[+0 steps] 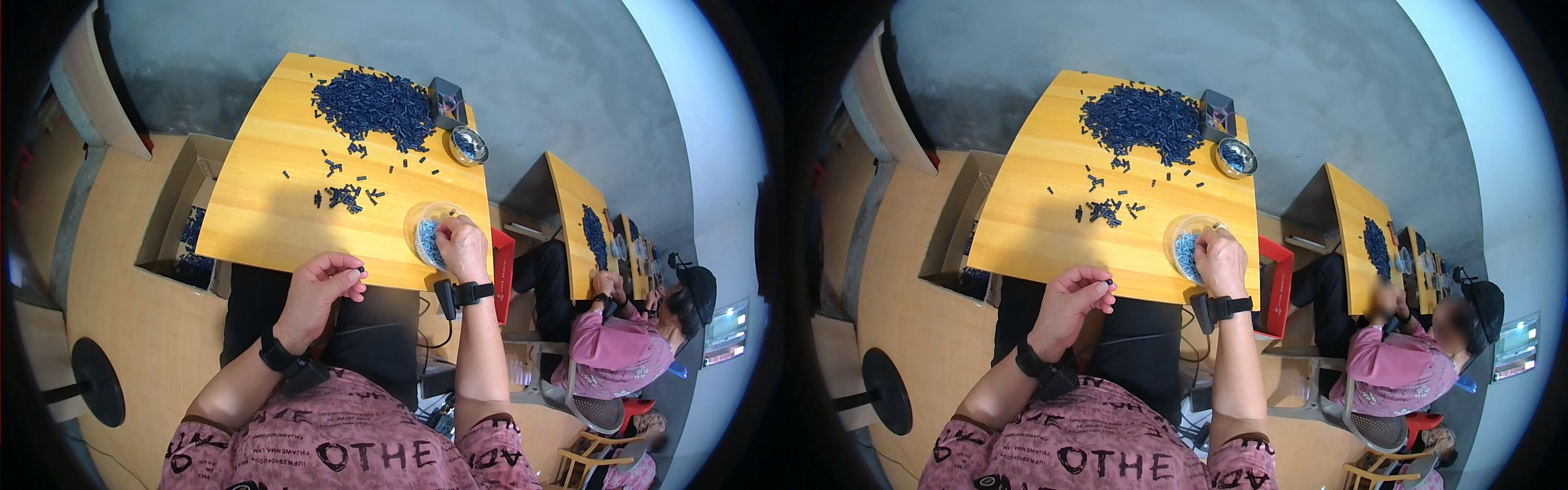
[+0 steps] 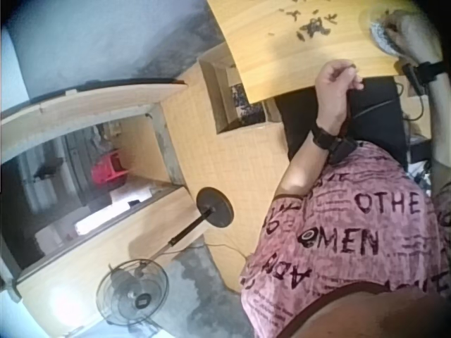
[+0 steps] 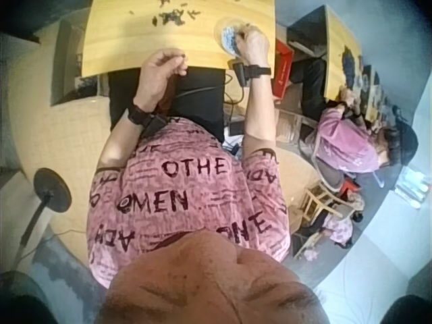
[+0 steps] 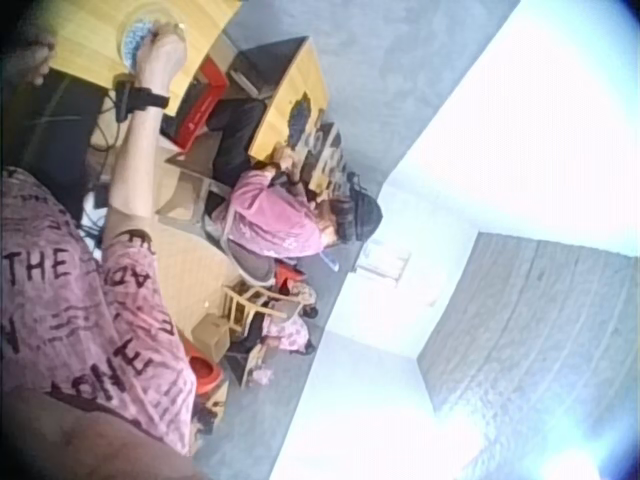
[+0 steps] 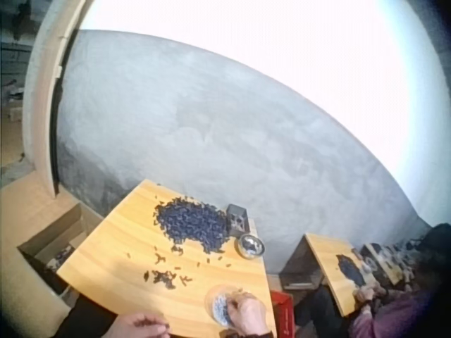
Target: Assembling small black and blue plastic components at a workbench.
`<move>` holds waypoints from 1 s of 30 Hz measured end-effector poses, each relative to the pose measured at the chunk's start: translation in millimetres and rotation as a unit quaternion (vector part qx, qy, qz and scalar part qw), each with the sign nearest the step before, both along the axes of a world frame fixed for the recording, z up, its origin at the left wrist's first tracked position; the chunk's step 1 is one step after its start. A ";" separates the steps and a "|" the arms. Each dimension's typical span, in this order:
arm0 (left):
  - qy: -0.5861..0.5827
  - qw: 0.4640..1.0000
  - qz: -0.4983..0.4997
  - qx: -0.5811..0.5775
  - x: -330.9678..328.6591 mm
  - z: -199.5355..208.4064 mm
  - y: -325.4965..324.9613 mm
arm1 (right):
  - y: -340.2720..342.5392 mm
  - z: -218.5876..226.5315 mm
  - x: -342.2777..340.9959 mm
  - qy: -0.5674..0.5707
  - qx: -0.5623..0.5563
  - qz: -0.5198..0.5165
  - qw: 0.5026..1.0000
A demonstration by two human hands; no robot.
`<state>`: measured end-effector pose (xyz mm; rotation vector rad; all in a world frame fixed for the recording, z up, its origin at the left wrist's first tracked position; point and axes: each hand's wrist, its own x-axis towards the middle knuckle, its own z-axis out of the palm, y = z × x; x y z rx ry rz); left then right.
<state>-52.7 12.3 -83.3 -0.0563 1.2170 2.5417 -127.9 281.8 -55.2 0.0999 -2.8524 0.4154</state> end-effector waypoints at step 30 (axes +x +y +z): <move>0.002 0.997 -0.029 0.077 4.7 10.6 3.6 | -12.9 37.7 33.7 -0.055 -0.545 0.033 0.836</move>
